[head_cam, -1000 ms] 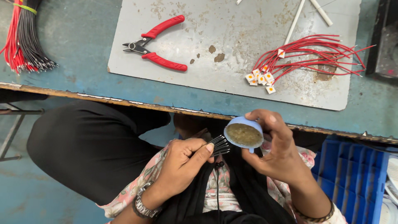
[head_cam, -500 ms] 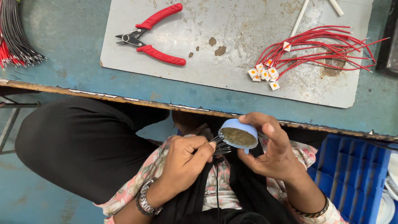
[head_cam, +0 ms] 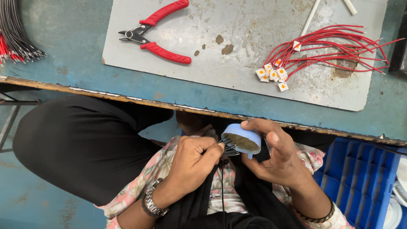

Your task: The person solders black wires to small LED modules using a soldering iron and solder wire. They then strip the ends of a bundle of black wires with pliers and dip the exposed ends into a small container of flux.

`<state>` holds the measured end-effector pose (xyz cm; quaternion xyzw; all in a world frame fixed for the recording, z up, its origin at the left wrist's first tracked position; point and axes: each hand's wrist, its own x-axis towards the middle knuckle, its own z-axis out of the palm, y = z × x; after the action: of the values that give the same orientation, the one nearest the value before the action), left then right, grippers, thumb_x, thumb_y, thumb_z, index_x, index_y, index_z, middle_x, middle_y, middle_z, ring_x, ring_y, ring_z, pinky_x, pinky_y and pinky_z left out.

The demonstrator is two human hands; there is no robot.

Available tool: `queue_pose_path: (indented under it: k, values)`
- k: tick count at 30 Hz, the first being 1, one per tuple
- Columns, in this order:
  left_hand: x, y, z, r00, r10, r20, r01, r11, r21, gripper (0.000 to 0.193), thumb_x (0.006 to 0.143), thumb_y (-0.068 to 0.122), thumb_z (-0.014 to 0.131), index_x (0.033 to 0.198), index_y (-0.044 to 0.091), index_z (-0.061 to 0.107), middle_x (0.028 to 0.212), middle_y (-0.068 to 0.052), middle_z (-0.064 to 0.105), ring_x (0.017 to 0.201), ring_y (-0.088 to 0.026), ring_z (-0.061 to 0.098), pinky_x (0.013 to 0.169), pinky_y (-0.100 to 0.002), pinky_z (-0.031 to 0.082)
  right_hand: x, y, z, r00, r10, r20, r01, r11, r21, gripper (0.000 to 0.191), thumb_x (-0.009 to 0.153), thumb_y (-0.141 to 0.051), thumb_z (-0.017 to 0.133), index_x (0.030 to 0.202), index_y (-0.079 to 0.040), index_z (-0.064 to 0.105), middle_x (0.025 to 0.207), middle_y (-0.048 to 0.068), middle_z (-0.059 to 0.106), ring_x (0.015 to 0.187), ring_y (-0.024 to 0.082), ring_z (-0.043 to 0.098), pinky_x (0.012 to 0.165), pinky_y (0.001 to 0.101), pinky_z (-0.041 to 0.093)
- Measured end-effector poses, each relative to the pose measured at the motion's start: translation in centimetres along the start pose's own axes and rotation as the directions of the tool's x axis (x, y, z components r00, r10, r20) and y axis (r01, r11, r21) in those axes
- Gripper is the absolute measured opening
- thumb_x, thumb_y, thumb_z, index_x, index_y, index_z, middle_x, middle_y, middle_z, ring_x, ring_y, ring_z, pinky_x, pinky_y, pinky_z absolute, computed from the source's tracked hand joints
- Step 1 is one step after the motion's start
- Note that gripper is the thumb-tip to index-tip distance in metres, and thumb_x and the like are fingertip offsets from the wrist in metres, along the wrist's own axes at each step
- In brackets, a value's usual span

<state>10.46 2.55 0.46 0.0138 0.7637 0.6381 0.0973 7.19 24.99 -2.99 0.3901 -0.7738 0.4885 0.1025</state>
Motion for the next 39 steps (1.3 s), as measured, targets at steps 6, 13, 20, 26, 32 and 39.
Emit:
queue_pose_path:
  k: [6,13,20,26,32,39]
  values:
    - [0.03,-0.07,0.21,1.0,-0.023,-0.006,0.023,1.0,-0.016,0.04,0.092,0.014,0.063,0.058,-0.003,0.048,0.045,-0.007,0.042,0.043,-0.011,0.037,0.044,-0.035,0.029,0.14,-0.22,0.09,1.0,-0.002,0.006,0.002,1.0,-0.001,0.123,0.075,0.007,0.079,0.163,-0.038,0.007,0.13,0.019,0.06,0.111,0.031,0.071,0.088,0.0379,0.063]
    - [0.0,-0.11,0.17,1.0,-0.006,-0.005,0.006,1.0,-0.023,0.04,0.092,0.013,0.063,0.059,-0.003,0.048,0.047,-0.007,0.043,0.043,-0.01,0.039,0.044,-0.034,0.031,0.15,0.05,0.16,1.0,0.007,-0.004,-0.007,1.0,-0.01,0.119,0.077,0.007,0.079,0.162,-0.037,0.008,0.131,0.019,0.059,0.112,0.03,0.07,0.089,0.0375,0.064]
    - [-0.05,-0.24,0.1,1.0,0.021,-0.015,-0.021,1.0,0.011,0.04,0.091,0.013,0.064,0.058,-0.002,0.047,0.046,-0.008,0.041,0.042,-0.012,0.037,0.044,-0.036,0.03,-0.13,0.37,-0.26,0.999,0.028,-0.03,-0.029,0.999,-0.026,0.119,0.076,0.008,0.079,0.161,-0.038,0.01,0.129,0.018,0.059,0.112,0.029,0.068,0.089,0.0373,0.062]
    - [-0.22,-0.26,0.34,0.989,0.133,-0.069,-0.125,0.986,0.108,0.04,0.089,0.012,0.066,0.058,-0.001,0.044,0.048,-0.01,0.04,0.043,-0.016,0.037,0.047,-0.037,0.029,-0.35,0.2,-0.17,0.999,0.024,-0.029,-0.024,1.0,-0.009,0.119,0.078,0.008,0.08,0.161,-0.037,0.008,0.129,0.019,0.058,0.112,0.029,0.069,0.09,0.0372,0.063]
    - [-0.23,0.21,0.61,0.979,0.165,-0.119,-0.142,0.973,0.184,0.038,0.084,0.01,0.068,0.056,0.0,0.045,0.047,-0.011,0.042,0.042,-0.017,0.04,0.045,-0.038,0.03,-0.38,0.05,0.0,0.999,0.005,-0.032,-0.005,1.0,-0.006,0.118,0.078,0.009,0.079,0.161,-0.037,0.008,0.13,0.019,0.058,0.11,0.029,0.07,0.091,0.0379,0.062]
    - [-0.11,0.52,0.7,0.979,0.157,-0.133,-0.127,0.97,0.208,0.038,0.082,0.008,0.068,0.054,0.0,0.044,0.045,-0.01,0.042,0.039,-0.019,0.041,0.043,-0.038,0.03,-0.44,-0.07,0.08,1.0,-0.007,-0.02,0.006,1.0,-0.002,0.12,0.076,0.009,0.079,0.162,-0.038,0.009,0.129,0.02,0.059,0.108,0.029,0.072,0.088,0.0372,0.062]
